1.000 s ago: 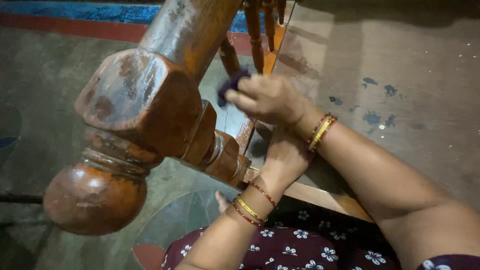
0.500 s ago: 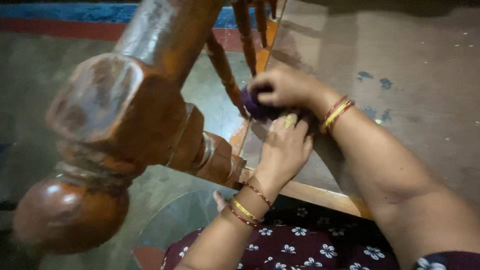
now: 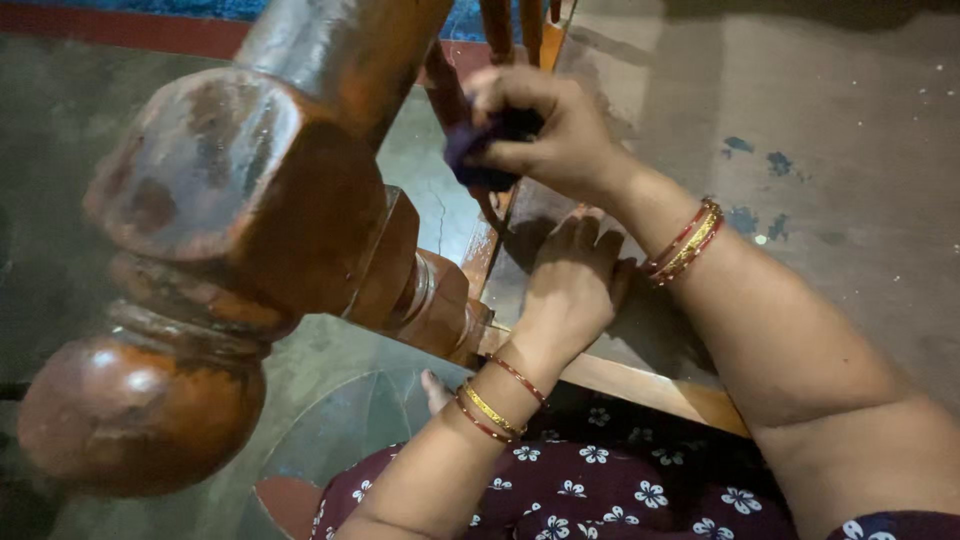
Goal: The person wipes a wooden furniture leg with a dark cloth. They hold the leg with one hand and rub the surface with the other, focusing on the carved details and the vertical shaft of the leg.
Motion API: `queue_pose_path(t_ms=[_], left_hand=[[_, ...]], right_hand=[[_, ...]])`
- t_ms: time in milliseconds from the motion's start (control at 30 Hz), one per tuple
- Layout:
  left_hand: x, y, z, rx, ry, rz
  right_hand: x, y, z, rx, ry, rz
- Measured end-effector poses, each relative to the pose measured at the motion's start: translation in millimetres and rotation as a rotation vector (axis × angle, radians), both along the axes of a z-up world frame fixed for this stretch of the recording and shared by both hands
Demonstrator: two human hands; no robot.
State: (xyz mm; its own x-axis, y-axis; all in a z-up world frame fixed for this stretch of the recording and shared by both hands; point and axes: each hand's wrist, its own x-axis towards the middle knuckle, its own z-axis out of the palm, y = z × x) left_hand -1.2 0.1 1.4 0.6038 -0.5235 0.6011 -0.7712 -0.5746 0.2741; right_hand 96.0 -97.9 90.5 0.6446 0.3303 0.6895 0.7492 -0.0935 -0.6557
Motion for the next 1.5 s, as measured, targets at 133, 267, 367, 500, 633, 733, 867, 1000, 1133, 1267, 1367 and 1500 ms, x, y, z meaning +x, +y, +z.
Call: queue_pose_path(t_ms=[133, 267, 367, 500, 633, 733, 867, 1000, 1133, 1267, 1367, 1500], left_hand=[[-4.5, -1.3, 6.3, 0.007, 0.042, 0.015], [-6.0, -3.8, 11.8, 0.102, 0.271, 0.032], [-5.1, -3.8, 12.9, 0.002, 0.076, 0.007], [2.0, -3.7, 9.8, 0.156, 0.129, -0.003], [3.2, -5.7, 7.1, 0.312, 0.241, 0.031], [-0.7, -4.0, 8.2, 0.130, 0.101, 0.010], [-3.9, -5.3, 13.6, 0.054, 0.067, -0.017], [-5.0, -5.6, 18.3, -0.014, 0.060, -0.092], [-10.3, -7.6, 17.5, -0.084, 0.038, -0.092], [-9.4, -10.2, 15.6, 0.117, 0.210, 0.007], [-14.2, -11.4, 30.1, 0.172, 0.285, 0.068], [-48.0, 6.7, 84.4, -0.097, -0.045, -0.015]], right_hand=[[2.4, -10.9, -12.2, -0.109, 0.186, 0.044], [-1.5, -12.6, -11.1, -0.269, 0.182, -0.026], [-3.5, -8.1, 4.1, -0.012, 0.073, 0.001], [-17.2, 5.5, 17.1, 0.164, -0.036, -0.174], [-16.6, 12.3, 15.7, 0.083, 0.070, -0.201], [-13.8, 9.4, 9.2, 0.038, 0.158, -0.118], [-13.1, 8.3, 1.4, 0.029, 0.191, -0.088], [-11.3, 2.3, -1.8, -0.113, 0.214, -0.112], [-9.3, -3.0, -3.6, -0.260, 0.253, -0.153], [-7.7, -11.1, -10.9, -0.460, 0.225, -0.143], [-4.7, -32.9, -6.9, -0.509, 0.096, -0.279], [10.5, -50.3, 21.4, -0.167, 0.046, -0.473]])
